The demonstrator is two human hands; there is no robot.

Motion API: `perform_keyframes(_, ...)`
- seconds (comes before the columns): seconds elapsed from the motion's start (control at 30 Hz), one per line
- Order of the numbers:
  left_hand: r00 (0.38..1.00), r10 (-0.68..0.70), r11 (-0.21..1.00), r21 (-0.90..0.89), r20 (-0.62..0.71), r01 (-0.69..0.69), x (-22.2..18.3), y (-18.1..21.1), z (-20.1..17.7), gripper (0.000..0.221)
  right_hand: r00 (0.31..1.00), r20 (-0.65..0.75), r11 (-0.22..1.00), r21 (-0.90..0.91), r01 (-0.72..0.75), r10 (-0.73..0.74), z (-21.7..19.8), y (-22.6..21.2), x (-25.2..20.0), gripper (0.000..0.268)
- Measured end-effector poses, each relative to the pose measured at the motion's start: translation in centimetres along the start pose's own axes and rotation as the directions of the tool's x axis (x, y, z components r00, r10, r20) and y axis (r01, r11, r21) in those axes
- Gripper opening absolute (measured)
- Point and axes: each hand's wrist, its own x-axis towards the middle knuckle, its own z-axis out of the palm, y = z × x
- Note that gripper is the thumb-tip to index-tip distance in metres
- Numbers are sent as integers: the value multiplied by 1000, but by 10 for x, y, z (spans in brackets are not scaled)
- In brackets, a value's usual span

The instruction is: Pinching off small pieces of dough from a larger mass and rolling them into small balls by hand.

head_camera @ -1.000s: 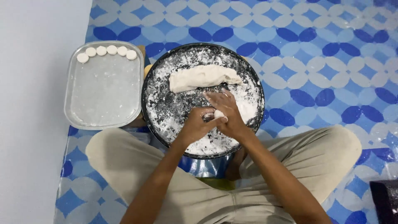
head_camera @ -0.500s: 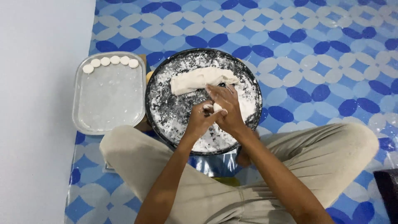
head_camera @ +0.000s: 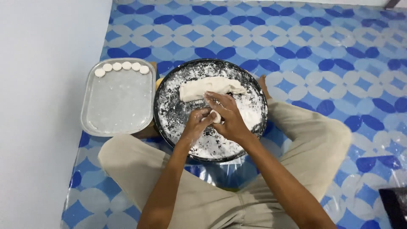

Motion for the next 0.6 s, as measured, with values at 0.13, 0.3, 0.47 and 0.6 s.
perform_keyframes(0.13,1000,-3,990,144,0,2,-8,26,-4,40,997,-71,1000,-11,-28,27,7,14,0,53)
perform_keyframes(0.3,999,42,970,240,4,-42,-9,15,-12,41,988,-152,1000,28,2,2,28,35,-7,39)
perform_keyframes(0.47,996,-41,940,334,-78,65,-5,34,-15,28,989,-131,996,58,-66,73,48,40,-5,39)
perform_keyframes(0.6,1000,-7,893,450,-22,16,3,31,-25,28,996,9,975,203,-92,92,32,24,10,75)
